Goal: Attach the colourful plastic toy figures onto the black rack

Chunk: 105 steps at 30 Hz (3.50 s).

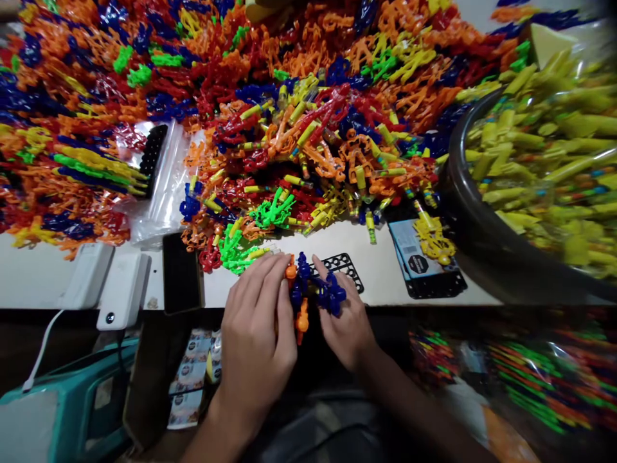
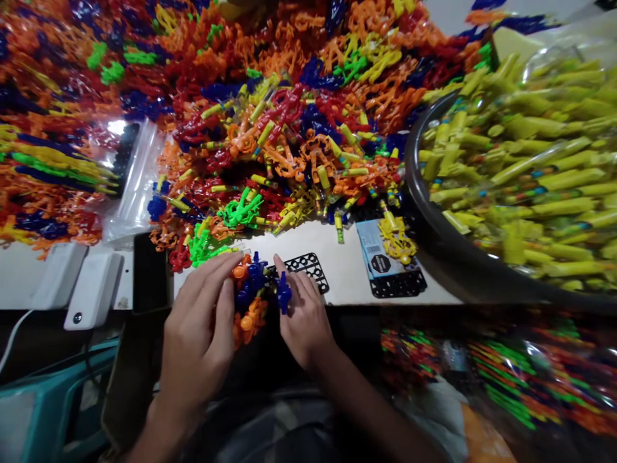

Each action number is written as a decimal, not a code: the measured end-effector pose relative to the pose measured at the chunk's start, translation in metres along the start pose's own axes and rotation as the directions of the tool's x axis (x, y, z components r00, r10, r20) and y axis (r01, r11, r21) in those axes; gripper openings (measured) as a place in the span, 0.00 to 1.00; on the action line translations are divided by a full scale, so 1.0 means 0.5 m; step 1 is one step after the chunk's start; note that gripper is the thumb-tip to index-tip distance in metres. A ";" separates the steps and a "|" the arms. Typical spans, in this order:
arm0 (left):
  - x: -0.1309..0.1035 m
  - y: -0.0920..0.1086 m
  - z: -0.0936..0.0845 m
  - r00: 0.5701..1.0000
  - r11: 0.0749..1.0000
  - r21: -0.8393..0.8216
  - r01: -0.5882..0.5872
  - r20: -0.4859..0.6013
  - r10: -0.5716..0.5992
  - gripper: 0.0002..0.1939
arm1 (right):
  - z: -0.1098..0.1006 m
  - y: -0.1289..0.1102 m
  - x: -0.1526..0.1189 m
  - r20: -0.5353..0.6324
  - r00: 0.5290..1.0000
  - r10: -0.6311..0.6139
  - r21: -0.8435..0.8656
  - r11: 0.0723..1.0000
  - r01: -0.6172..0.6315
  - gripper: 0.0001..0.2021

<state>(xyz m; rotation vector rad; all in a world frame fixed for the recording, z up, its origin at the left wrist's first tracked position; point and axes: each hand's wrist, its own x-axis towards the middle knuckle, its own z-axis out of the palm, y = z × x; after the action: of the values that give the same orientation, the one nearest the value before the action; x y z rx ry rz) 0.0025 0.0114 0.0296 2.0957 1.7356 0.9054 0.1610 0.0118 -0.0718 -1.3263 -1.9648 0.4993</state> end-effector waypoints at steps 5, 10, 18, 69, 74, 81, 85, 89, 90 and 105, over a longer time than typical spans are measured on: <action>-0.004 -0.001 0.014 1.000 1.000 0.009 -0.001 -0.026 0.001 0.19 | 0.004 0.003 0.004 0.062 0.985 -0.162 -0.126 0.978 0.169 0.38; -0.005 -0.005 0.017 0.998 1.000 0.006 -0.022 -0.050 0.022 0.19 | 0.004 -0.008 0.008 0.085 0.985 -0.148 -0.128 0.979 0.159 0.38; -0.007 -0.011 0.020 0.995 1.000 -0.007 -0.029 -0.093 0.029 0.18 | -0.140 0.067 0.040 -0.083 0.995 0.063 -0.337 0.937 -0.087 0.22; -0.003 -0.004 0.015 0.997 0.998 0.053 -0.046 -0.061 0.049 0.19 | -0.037 0.000 -0.017 0.122 0.924 0.362 0.351 0.855 -0.381 0.13; 0.000 -0.003 0.016 0.996 0.997 0.049 -0.055 -0.062 0.058 0.19 | 0.001 -0.021 -0.045 0.010 0.979 0.201 0.137 0.970 -0.201 0.29; -0.002 -0.003 0.017 0.996 0.998 0.033 -0.051 -0.066 0.053 0.18 | -0.013 -0.014 -0.053 0.029 0.999 -0.025 -0.061 0.998 0.027 0.35; -0.002 -0.003 0.019 0.997 0.998 0.041 -0.049 -0.060 0.051 0.19 | -0.008 -0.023 -0.046 0.058 0.996 -0.071 -0.187 0.979 0.080 0.31; -0.003 -0.003 0.021 0.997 0.998 0.046 -0.047 -0.055 0.050 0.18 | 0.004 -0.025 -0.048 0.091 0.994 -0.063 -0.212 0.974 0.081 0.28; -0.003 -0.004 0.021 0.997 0.998 0.048 -0.048 -0.055 0.050 0.18 | 0.004 -0.024 -0.048 0.093 0.993 -0.065 -0.204 0.975 0.083 0.29; -0.009 -0.003 0.018 0.990 0.983 -0.163 0.083 -0.097 -0.100 0.21 | -0.001 -0.028 -0.045 0.060 0.996 -0.062 -0.142 0.987 0.070 0.20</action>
<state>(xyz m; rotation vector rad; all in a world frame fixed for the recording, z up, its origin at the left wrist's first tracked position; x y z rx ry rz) 0.0065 0.0093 0.0205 1.8835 1.7325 1.1052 0.1574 -0.0141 -0.0700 -1.3432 -2.1169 0.3719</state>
